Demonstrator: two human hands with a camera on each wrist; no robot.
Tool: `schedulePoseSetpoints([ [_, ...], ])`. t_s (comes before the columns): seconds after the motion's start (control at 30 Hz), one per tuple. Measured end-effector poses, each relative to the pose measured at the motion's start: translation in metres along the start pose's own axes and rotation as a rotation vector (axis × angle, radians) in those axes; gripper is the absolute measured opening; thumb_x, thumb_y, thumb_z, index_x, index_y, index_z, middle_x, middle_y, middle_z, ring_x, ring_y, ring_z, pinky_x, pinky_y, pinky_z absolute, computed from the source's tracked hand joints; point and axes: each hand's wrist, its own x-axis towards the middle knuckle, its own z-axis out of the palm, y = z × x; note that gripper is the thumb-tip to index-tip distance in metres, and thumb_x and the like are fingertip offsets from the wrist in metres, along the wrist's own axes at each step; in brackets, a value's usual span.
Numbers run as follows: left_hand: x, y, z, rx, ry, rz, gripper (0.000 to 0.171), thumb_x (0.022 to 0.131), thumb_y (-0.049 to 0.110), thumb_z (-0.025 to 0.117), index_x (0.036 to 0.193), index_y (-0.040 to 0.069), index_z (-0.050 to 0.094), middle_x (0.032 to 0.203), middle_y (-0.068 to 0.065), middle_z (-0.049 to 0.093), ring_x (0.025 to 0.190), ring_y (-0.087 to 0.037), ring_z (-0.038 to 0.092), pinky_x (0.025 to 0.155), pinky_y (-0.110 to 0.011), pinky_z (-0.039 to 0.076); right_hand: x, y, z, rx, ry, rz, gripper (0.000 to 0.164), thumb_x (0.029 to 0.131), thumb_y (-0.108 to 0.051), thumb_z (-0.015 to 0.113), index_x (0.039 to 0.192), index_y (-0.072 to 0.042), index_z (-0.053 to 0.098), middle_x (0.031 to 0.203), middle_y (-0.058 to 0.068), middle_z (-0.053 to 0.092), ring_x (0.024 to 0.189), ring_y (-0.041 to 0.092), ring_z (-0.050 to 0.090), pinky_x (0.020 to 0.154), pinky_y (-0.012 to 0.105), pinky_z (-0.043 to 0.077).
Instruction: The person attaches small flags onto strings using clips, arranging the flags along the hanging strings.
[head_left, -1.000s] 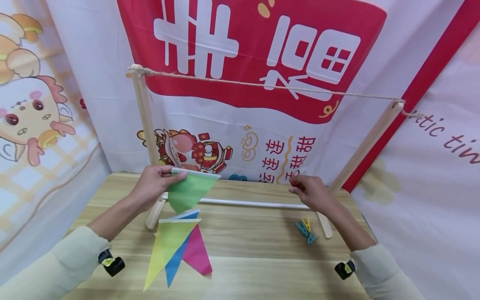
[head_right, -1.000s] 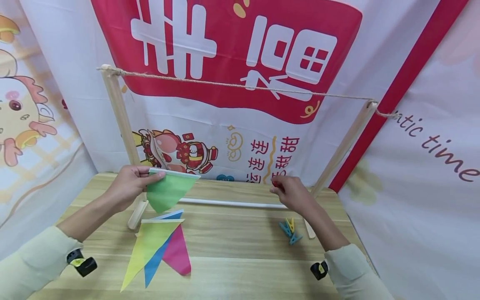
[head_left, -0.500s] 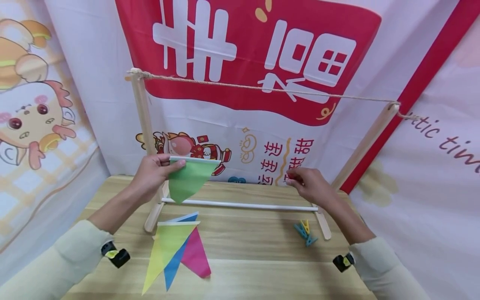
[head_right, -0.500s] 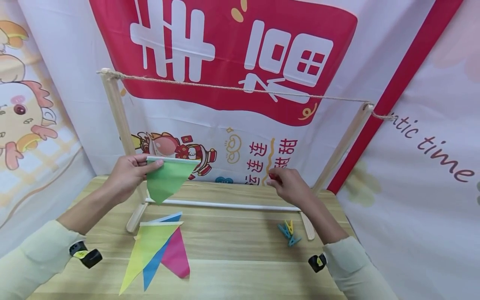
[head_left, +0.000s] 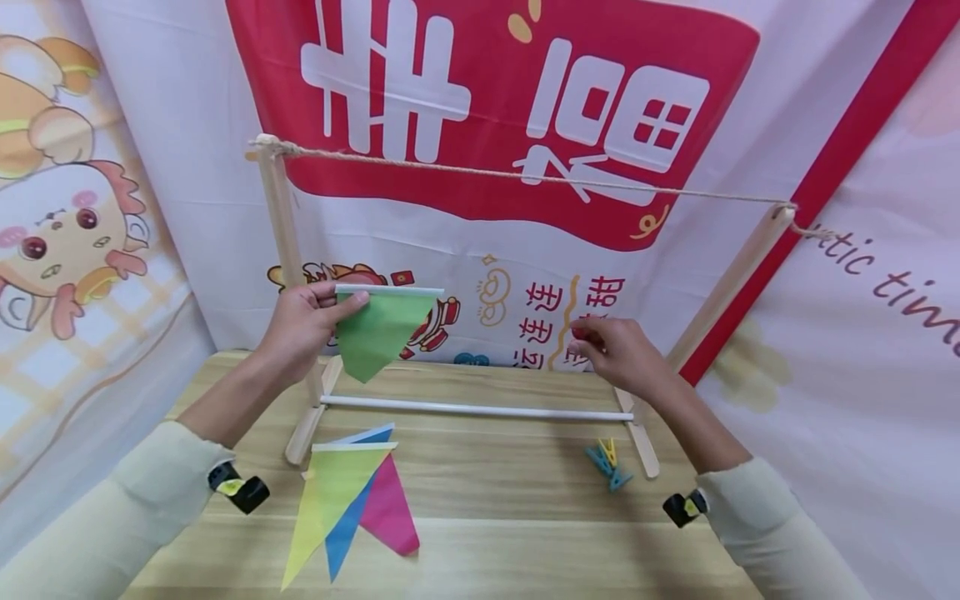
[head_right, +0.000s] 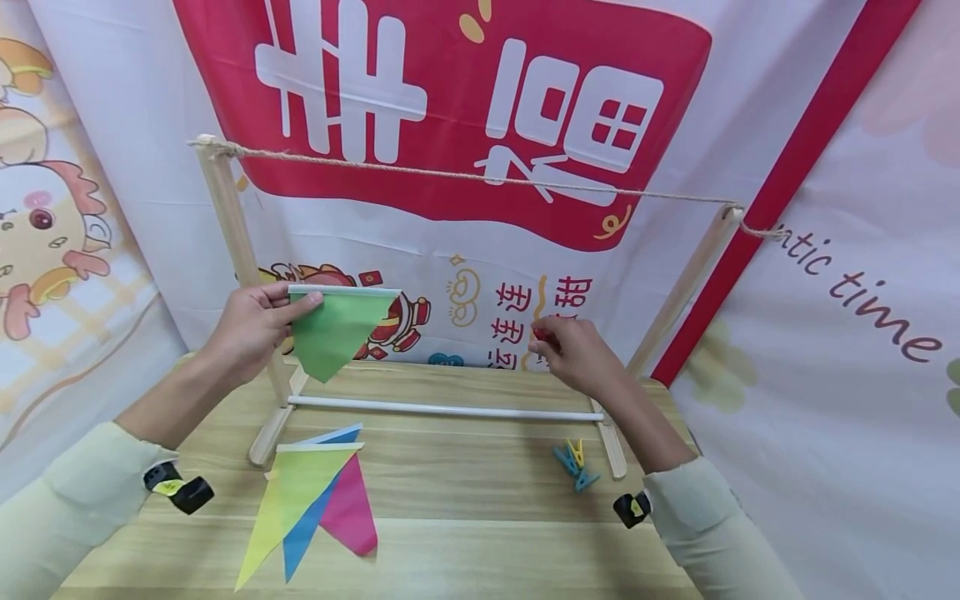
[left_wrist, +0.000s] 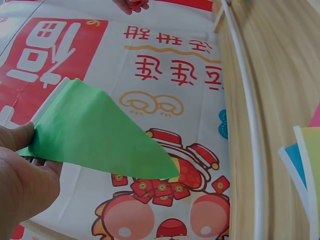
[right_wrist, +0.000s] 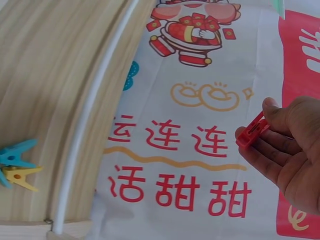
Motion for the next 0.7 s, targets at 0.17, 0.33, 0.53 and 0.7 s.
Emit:
schedulePoseSetpoints([
  [0.17, 0.003, 0.011, 0.002, -0.01, 0.018, -0.001, 0.058, 0.108, 0.04, 0.078, 0.15, 0.001, 0.068, 0.112, 0.018, 0.08, 0.107, -0.009, 0.074, 0.093, -0.021, 0.065, 0.005, -0.006, -0.007, 0.011, 0.025, -0.033, 0.03, 0.105, -0.016, 0.082, 0.13, 0.0, 0.077, 0.104, 0.012, 0.082, 0.085, 0.021, 0.071, 0.081, 0.04, 0.068],
  [0.33, 0.006, 0.018, 0.003, -0.027, 0.016, 0.01, 0.061, 0.108, 0.042, 0.076, 0.155, 0.004, 0.066, 0.125, 0.013, 0.077, 0.119, -0.011, 0.074, 0.113, -0.035, 0.062, 0.01, -0.013, -0.011, 0.02, 0.045, -0.063, 0.031, 0.105, -0.016, 0.082, 0.132, -0.001, 0.077, 0.105, 0.011, 0.082, 0.086, 0.021, 0.074, 0.081, 0.039, 0.069],
  [0.53, 0.009, 0.027, 0.004, -0.08, 0.03, 0.013, 0.066, 0.107, 0.041, 0.079, 0.16, 0.006, 0.063, 0.13, 0.009, 0.078, 0.124, -0.013, 0.072, 0.128, -0.05, 0.05, 0.016, -0.023, -0.019, 0.021, 0.062, -0.081, 0.032, 0.104, -0.014, 0.083, 0.133, -0.001, 0.078, 0.106, 0.012, 0.083, 0.085, 0.022, 0.074, 0.083, 0.042, 0.07],
  [0.7, 0.012, 0.033, 0.007, -0.115, 0.038, 0.016, 0.066, 0.105, 0.039, 0.081, 0.161, 0.007, 0.062, 0.14, 0.001, 0.076, 0.127, -0.016, 0.071, 0.131, -0.054, 0.047, 0.021, -0.031, -0.022, 0.019, 0.079, -0.104, 0.032, 0.104, -0.014, 0.083, 0.133, -0.002, 0.078, 0.11, 0.013, 0.083, 0.089, 0.024, 0.077, 0.087, 0.046, 0.072],
])
